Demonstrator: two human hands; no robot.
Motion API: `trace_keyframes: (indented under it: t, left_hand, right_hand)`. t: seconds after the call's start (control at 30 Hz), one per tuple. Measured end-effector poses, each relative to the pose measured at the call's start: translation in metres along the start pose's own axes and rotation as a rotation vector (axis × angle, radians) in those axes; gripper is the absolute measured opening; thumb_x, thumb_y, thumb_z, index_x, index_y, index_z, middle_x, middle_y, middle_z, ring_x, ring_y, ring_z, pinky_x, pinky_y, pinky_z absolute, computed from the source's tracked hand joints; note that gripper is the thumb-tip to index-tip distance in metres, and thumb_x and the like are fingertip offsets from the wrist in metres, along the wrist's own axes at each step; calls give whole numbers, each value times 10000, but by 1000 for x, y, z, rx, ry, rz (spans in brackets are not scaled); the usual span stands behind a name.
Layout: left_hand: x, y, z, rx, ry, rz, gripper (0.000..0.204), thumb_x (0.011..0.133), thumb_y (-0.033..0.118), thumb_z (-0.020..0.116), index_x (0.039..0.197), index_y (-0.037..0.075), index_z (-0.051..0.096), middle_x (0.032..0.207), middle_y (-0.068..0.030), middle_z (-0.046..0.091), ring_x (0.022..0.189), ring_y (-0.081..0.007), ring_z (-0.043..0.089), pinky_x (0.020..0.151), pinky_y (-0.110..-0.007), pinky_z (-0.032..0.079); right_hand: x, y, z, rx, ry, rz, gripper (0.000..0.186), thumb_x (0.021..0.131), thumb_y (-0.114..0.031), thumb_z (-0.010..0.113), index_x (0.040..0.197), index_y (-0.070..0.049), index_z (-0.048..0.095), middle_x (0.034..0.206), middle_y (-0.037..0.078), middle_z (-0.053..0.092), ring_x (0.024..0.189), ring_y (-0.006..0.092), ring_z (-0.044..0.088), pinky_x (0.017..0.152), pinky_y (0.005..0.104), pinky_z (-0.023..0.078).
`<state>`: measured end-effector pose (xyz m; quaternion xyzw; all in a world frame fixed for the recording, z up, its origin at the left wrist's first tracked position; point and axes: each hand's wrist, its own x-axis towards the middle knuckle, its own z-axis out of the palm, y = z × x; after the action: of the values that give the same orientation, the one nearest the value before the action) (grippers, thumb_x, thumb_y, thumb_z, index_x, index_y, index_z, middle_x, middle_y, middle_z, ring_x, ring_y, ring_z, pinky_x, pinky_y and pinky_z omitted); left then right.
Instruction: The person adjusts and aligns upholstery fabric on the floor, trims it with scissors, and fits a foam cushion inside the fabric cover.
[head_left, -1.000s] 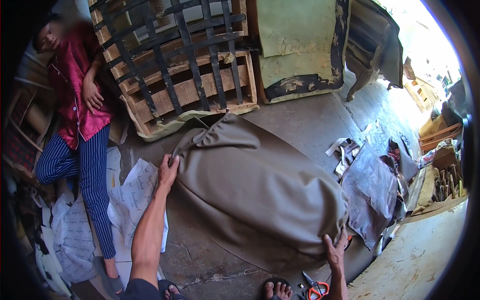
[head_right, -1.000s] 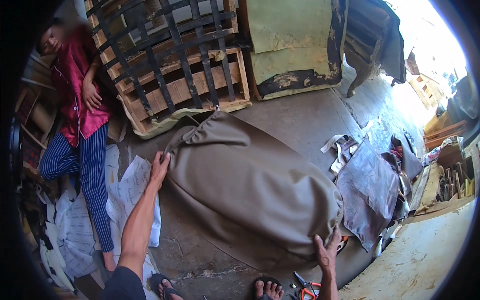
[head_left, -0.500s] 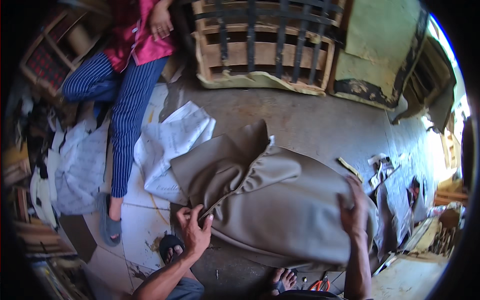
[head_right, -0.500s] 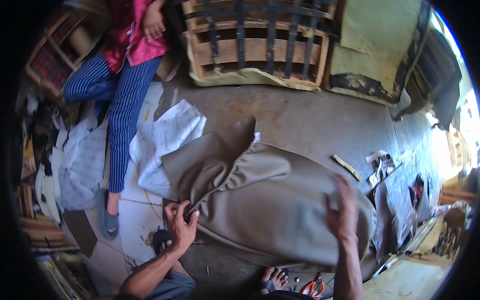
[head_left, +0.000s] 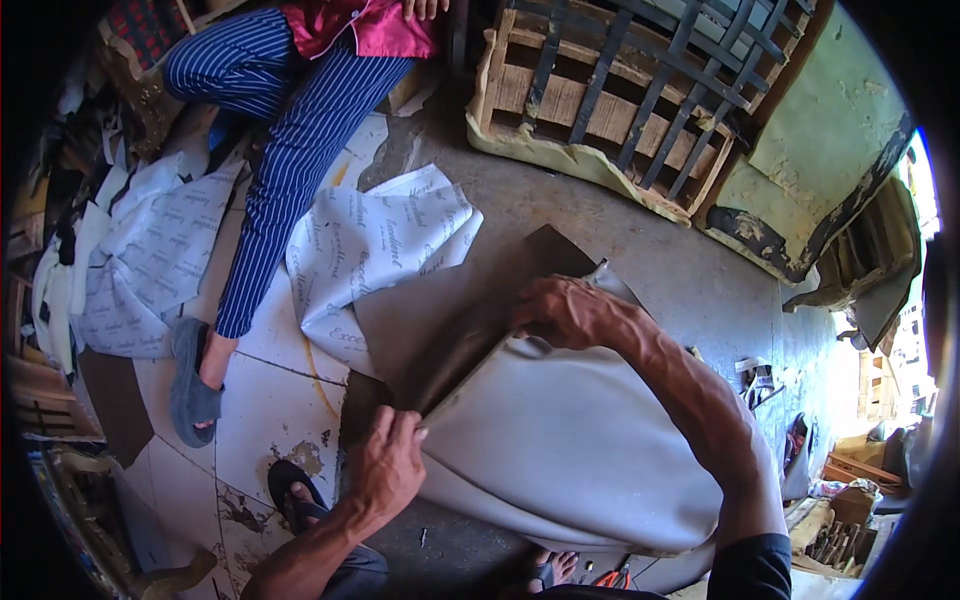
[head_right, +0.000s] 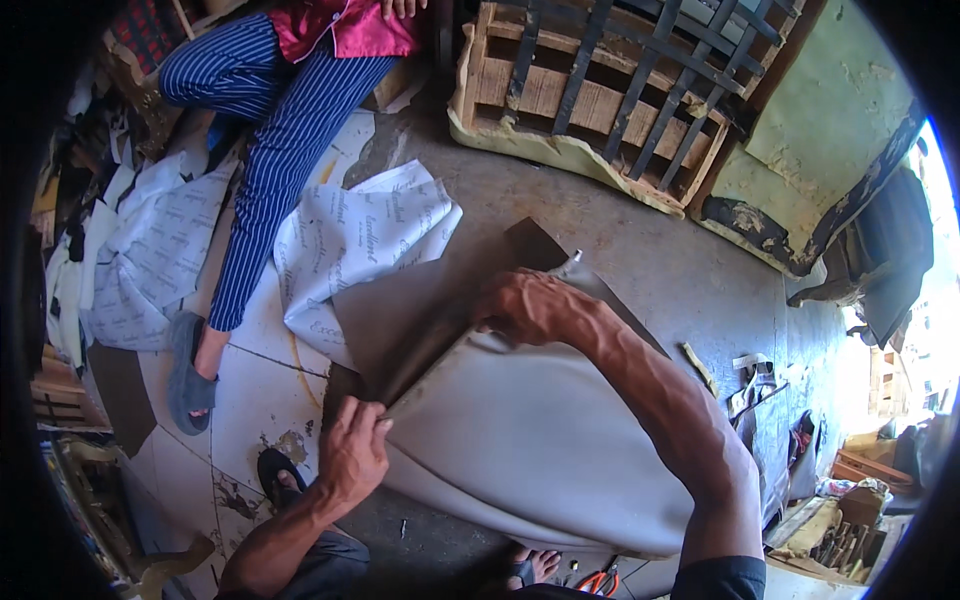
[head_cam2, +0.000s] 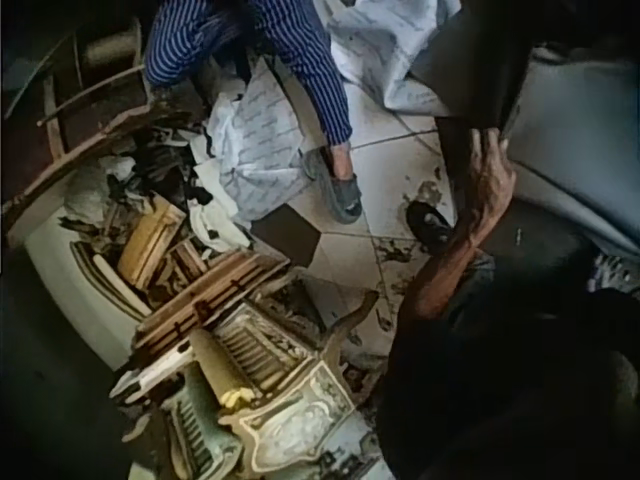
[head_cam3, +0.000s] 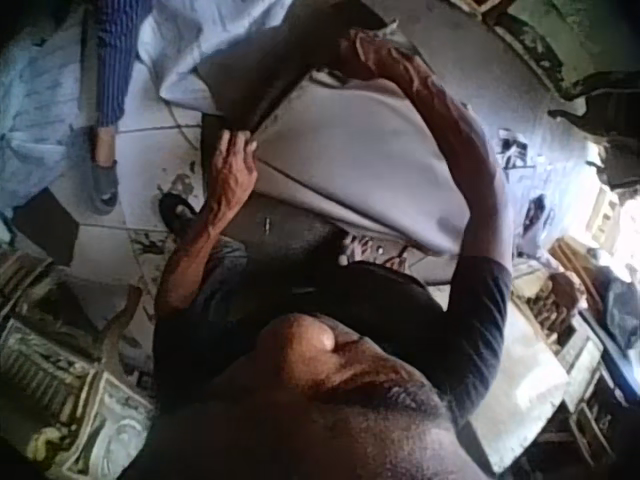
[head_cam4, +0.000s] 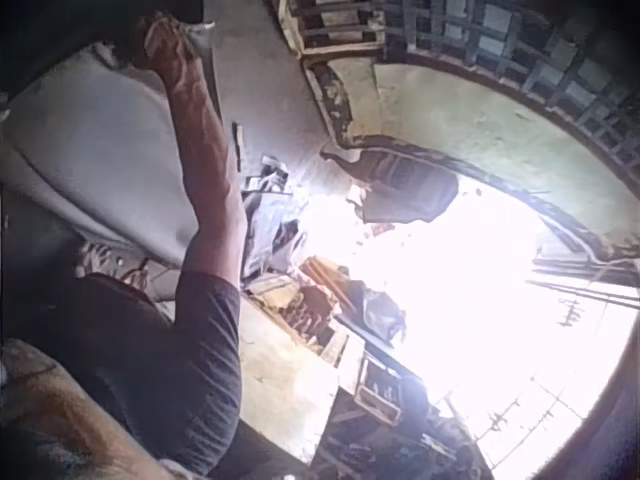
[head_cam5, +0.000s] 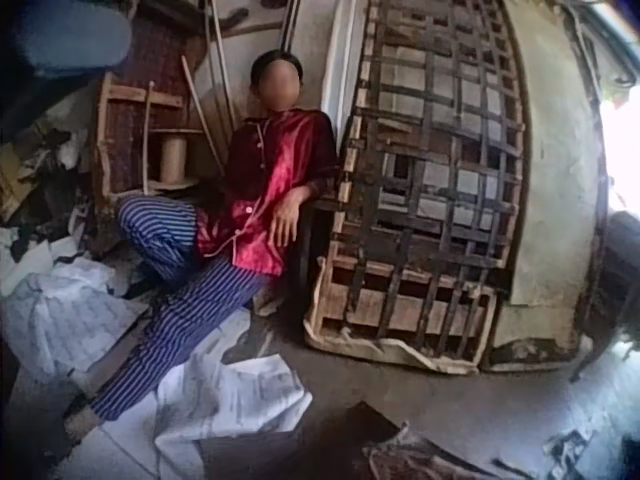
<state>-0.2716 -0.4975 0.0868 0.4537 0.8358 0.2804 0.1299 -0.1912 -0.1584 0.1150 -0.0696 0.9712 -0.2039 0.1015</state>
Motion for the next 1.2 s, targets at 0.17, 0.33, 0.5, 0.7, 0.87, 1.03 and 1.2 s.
trace_keyframes:
  t: [0.17, 0.33, 0.5, 0.7, 0.87, 1.03, 1.2]
  left_hand:
    - [-19, -47, -20, -85, -54, -77, 117, 888, 70, 646, 981, 37, 584, 911, -165, 568, 861, -409, 591, 751, -487, 478]
    - [-8, -16, -19, -201, -46, 134, 151, 890, 19, 618, 1029, 34, 559, 939, -179, 567, 874, -408, 603, 745, -479, 492]
    - [-2, -30, -21, -250, -77, 136, 237, 866, -33, 606, 1075, 39, 523, 909, -167, 539, 859, -370, 603, 721, -452, 510]
    - [19, -19, -12, -331, -271, 41, 154, 955, 50, 577, 1103, 22, 544, 858, -210, 599, 796, -406, 632, 698, -483, 498]
    - [19, -50, 11, -397, -363, -17, 164, 992, 124, 539, 1112, 11, 535, 849, -247, 646, 797, -440, 661, 695, -515, 499]
    - [1, -72, 17, -449, -328, -137, 178, 994, 181, 570, 1098, 37, 581, 802, -219, 643, 766, -425, 655, 681, -482, 501]
    - [-5, -60, 23, -689, -394, -357, 330, 1016, 310, 575, 1147, 9, 607, 890, -166, 692, 832, -313, 680, 759, -422, 519]
  right_hand:
    - [86, -1, 48, 251, -288, -5, 270, 891, -263, 692, 1117, -115, 706, 1081, 107, 707, 1036, 336, 645, 898, 435, 523]
    - [39, -45, -29, 163, -452, 139, 453, 846, -363, 728, 1244, -153, 678, 1156, 113, 717, 1090, 343, 664, 925, 432, 534]
    - [67, -35, -25, -98, -561, 207, 378, 861, -353, 705, 1191, -169, 704, 1078, 125, 731, 1012, 366, 681, 900, 459, 544]
    - [39, -6, -10, -224, -195, -210, 233, 878, -270, 676, 1038, -108, 727, 1055, 114, 695, 1021, 327, 657, 907, 403, 530]
    - [70, 70, 84, 148, -661, 260, 319, 817, -333, 729, 1042, -106, 725, 957, 119, 719, 939, 317, 686, 817, 433, 541]
    - [92, -24, -12, 66, -480, 189, 409, 775, -428, 775, 1047, -125, 734, 960, 116, 730, 950, 303, 690, 825, 433, 533]
    - [58, -45, -39, 130, -504, 309, 512, 830, -560, 728, 1115, -135, 734, 1001, 123, 733, 988, 318, 686, 869, 441, 519]
